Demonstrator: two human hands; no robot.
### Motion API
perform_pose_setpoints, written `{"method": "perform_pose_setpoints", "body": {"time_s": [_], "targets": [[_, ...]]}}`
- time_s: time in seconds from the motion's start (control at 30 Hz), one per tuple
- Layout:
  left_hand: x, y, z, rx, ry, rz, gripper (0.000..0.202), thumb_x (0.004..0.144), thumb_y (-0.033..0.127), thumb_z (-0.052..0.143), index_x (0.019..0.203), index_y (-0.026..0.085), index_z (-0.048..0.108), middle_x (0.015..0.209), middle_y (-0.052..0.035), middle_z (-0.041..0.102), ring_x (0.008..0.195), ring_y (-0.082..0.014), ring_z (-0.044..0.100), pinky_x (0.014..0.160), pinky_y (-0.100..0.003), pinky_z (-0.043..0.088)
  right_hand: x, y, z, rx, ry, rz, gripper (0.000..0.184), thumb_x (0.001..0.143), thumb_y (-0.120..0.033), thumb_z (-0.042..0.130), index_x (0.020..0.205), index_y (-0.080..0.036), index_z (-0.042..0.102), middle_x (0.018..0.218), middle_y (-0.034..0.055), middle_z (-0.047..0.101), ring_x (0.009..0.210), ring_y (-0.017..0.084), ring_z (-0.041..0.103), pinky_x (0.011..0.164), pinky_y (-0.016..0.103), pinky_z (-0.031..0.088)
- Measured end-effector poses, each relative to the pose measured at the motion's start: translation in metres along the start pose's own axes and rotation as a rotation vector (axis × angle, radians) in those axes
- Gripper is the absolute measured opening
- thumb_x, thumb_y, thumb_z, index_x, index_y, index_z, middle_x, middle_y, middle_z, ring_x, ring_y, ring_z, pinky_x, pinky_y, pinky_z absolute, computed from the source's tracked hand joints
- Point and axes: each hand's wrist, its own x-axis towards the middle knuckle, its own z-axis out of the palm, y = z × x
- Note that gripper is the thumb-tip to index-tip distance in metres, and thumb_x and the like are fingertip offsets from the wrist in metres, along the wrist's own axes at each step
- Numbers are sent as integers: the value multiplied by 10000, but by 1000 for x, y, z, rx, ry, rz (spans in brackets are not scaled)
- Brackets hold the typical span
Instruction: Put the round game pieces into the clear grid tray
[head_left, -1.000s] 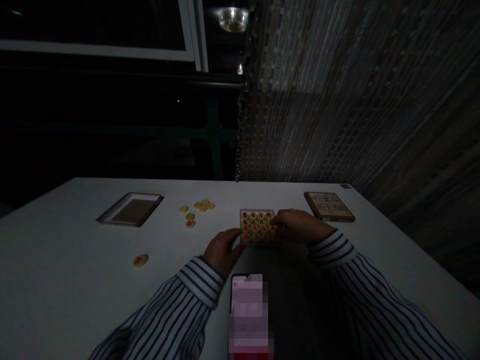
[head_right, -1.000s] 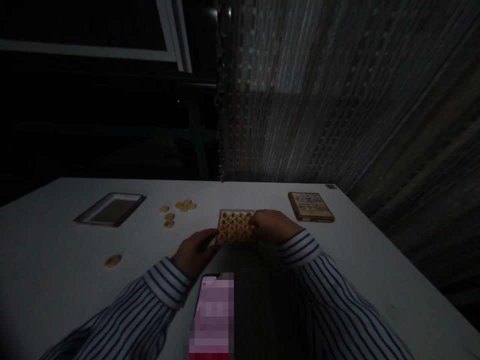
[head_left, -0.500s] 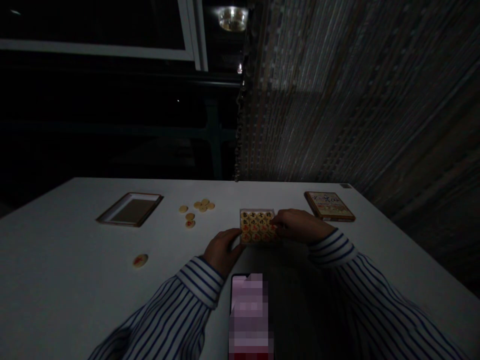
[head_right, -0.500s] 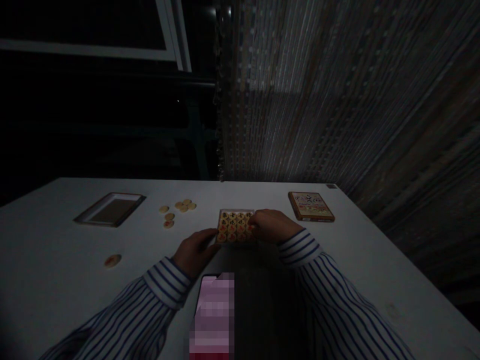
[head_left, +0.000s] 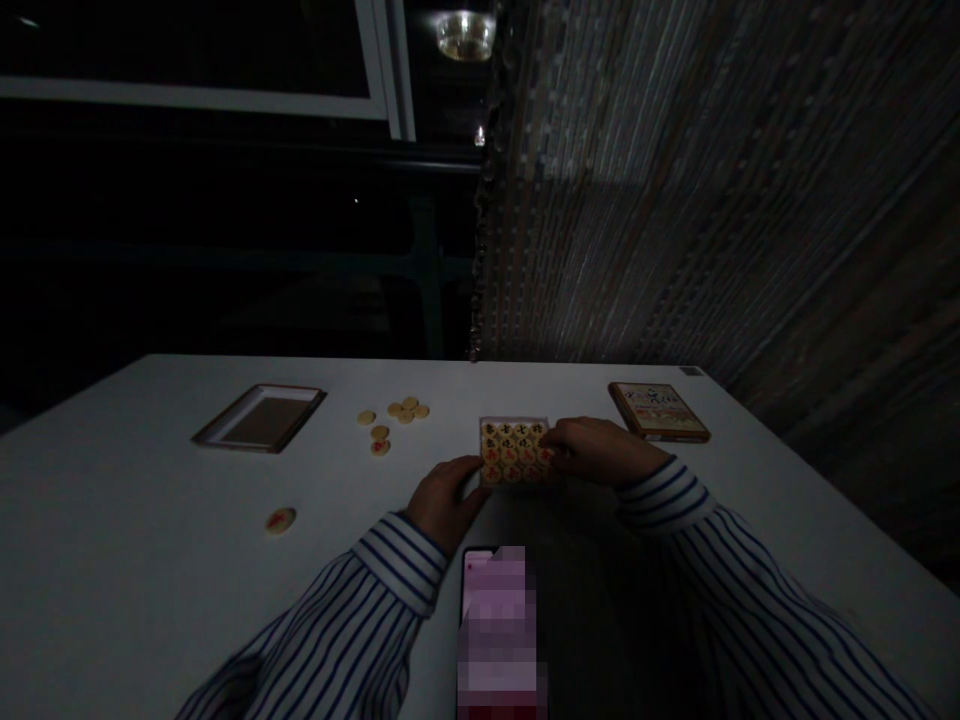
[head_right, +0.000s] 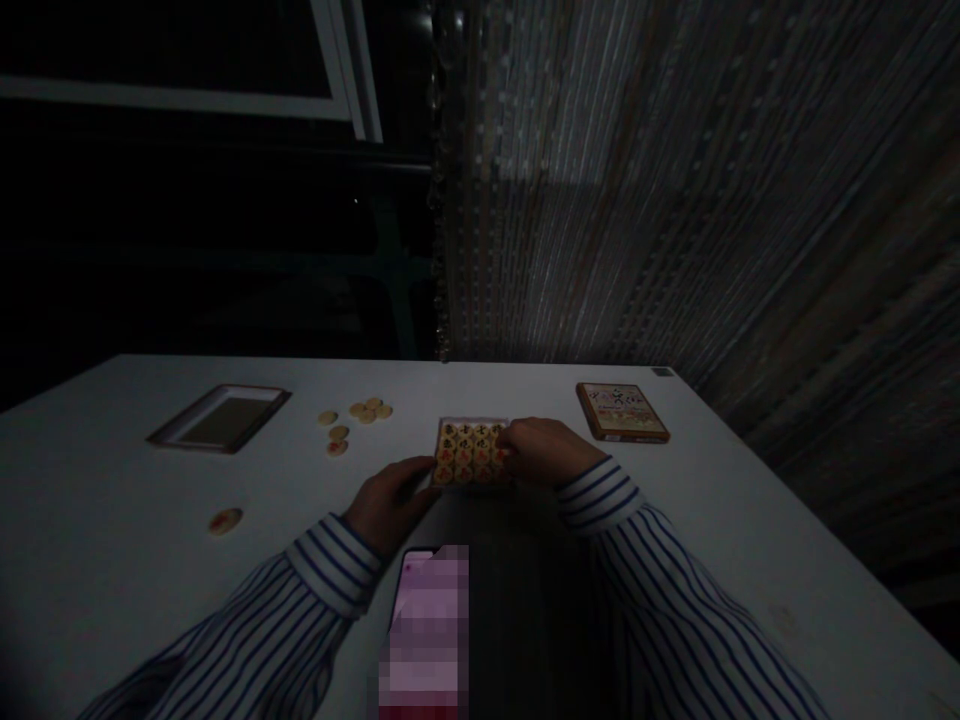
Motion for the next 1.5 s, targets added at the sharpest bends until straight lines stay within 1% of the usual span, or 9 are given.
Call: {"method": "perform_pose_setpoints", "body": {"time_s": [0.13,0.33,0.6,0.83,0.93,1.03,1.17,1.37,1.5], "targets": [[-1,-2,1,2,-1,7,341,731,247,536,1061,163,552,1059,-59,615,978,-190,549,861,-342,441,0,1,1,-14,3,-13,290,752,-273,430,985,-221,596,948,60,623,855,192,558,654,254,381],[-1,-2,1,-1,12,9,342,728,249,543,1056,154,555,1058,-71,615,979,-192,548,868,-347,437,1,0,1,-1,-9,-12,291,750,-255,430,982,-221,602,943,61,626,858,190,557,666,252,379],[-1,-4,4,-11,39,35,339,720,246,549,1053,185,556,1046,-54,621,969,-189,555,857,-343,442,1,0,-1,15,-20,-2,304,742,-244,434,998,-221,597,962,60,621,866,193,551,654,256,370],[0,-2,2,-2,19,17,337,724,247,550,1048,154,556,1046,-68,620,969,-187,554,854,-334,444,0,-2,-2,24,-24,28,313,737,-242,455,1019,-209,585,973,70,611,875,193,544,669,256,366],[0,-1,1,1,21,14,330,728,255,547,1045,163,557,1046,-62,621,964,-187,558,852,-339,447,1,-1,-1,5,-28,17,293,737,-250,448,987,-208,594,942,67,617,849,192,549,648,257,366],[0,-1,1,1,22,21,326,725,249,549,1043,174,560,1043,-56,624,963,-187,559,849,-339,449,1,0,1,-13,-16,9,303,738,-251,441,1000,-213,589,940,67,618,840,191,552,638,256,365],[0,-4,3,-2,19,26,336,720,245,555,1047,170,557,1048,-59,622,968,-191,556,853,-345,447,1,1,2,-14,-8,-16,307,744,-244,435,1011,-213,582,958,67,616,864,190,549,664,256,367],[0,-5,5,-13,24,19,344,717,248,560,1049,159,556,1049,-67,619,964,-189,554,859,-339,442,0,1,0,-11,-14,-4,306,746,-255,432,1012,-222,581,954,59,620,857,186,554,674,258,376],[0,-3,3,-3,27,26,337,714,251,561,1042,175,557,1042,-64,622,955,-191,560,847,-350,449,1,2,0,5,45,42,344,750,-253,420,1063,-218,557,1004,60,612,903,187,550,729,263,380]]}}
